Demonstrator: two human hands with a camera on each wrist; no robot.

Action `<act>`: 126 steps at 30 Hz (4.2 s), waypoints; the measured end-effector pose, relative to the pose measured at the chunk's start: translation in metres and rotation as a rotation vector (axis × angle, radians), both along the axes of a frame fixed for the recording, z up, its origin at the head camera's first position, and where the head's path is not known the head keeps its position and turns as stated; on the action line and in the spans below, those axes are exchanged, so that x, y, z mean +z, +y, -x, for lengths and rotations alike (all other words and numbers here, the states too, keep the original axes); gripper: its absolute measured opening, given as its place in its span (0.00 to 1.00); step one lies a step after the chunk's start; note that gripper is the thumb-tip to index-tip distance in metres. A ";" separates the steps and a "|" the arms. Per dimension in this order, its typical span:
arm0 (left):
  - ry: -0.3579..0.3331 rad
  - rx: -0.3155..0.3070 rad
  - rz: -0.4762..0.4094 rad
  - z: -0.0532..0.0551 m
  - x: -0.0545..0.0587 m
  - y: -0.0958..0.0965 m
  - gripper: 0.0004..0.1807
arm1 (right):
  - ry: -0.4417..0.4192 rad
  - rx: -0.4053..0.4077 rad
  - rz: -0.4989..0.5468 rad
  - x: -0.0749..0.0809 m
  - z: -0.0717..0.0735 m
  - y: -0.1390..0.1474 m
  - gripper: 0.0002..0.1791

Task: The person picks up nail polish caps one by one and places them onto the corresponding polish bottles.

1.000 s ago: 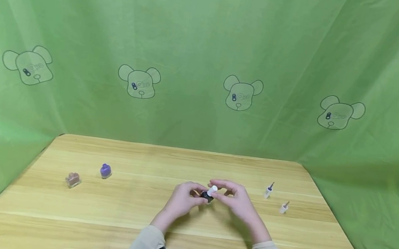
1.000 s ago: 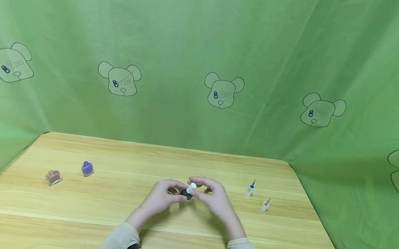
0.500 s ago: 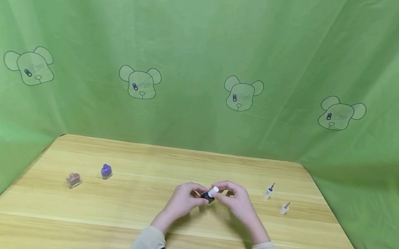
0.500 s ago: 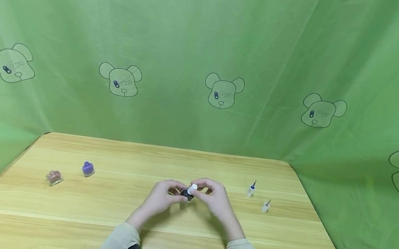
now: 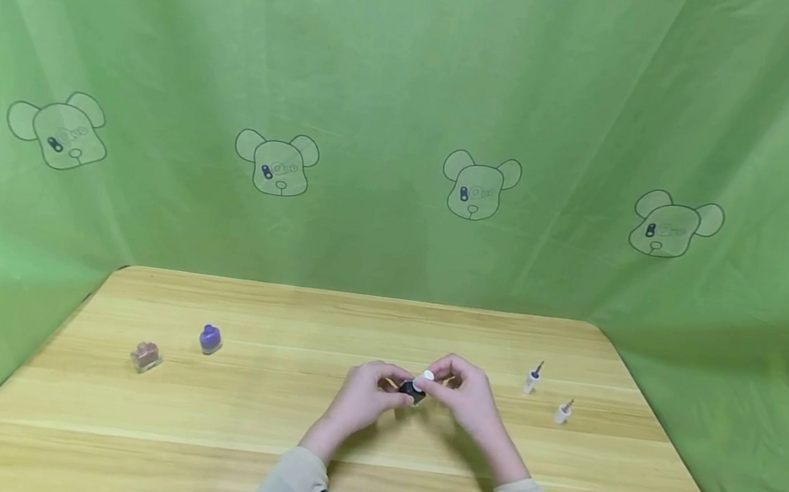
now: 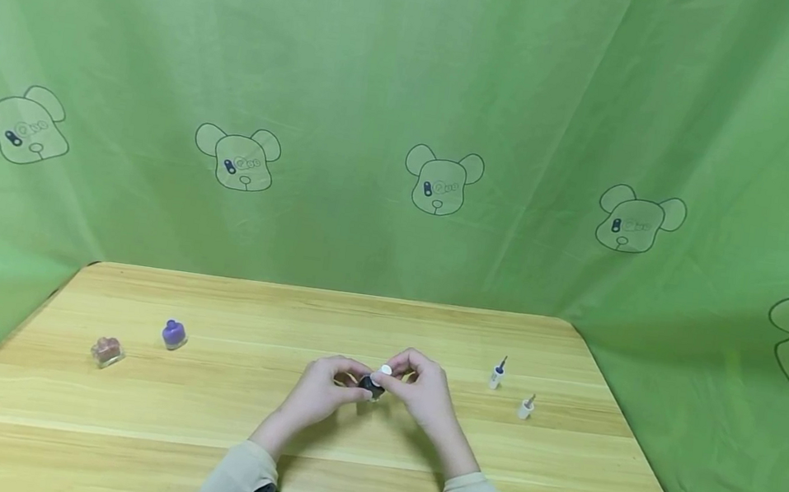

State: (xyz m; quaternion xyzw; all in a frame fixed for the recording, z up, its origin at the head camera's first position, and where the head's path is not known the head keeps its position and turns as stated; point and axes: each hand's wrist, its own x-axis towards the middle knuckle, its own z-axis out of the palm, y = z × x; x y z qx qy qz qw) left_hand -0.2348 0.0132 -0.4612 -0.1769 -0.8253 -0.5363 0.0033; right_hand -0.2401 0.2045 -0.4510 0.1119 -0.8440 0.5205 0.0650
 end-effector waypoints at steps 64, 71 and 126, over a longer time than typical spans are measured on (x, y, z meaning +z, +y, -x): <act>0.010 0.009 0.013 -0.002 0.002 0.001 0.14 | 0.018 0.160 -0.005 0.002 0.000 0.010 0.18; -0.006 0.015 0.024 -0.001 0.001 0.000 0.14 | 0.002 0.207 -0.071 0.009 -0.004 0.012 0.19; 0.017 0.056 -0.057 0.003 0.006 0.008 0.15 | 0.060 -0.036 -0.031 0.018 -0.007 0.011 0.18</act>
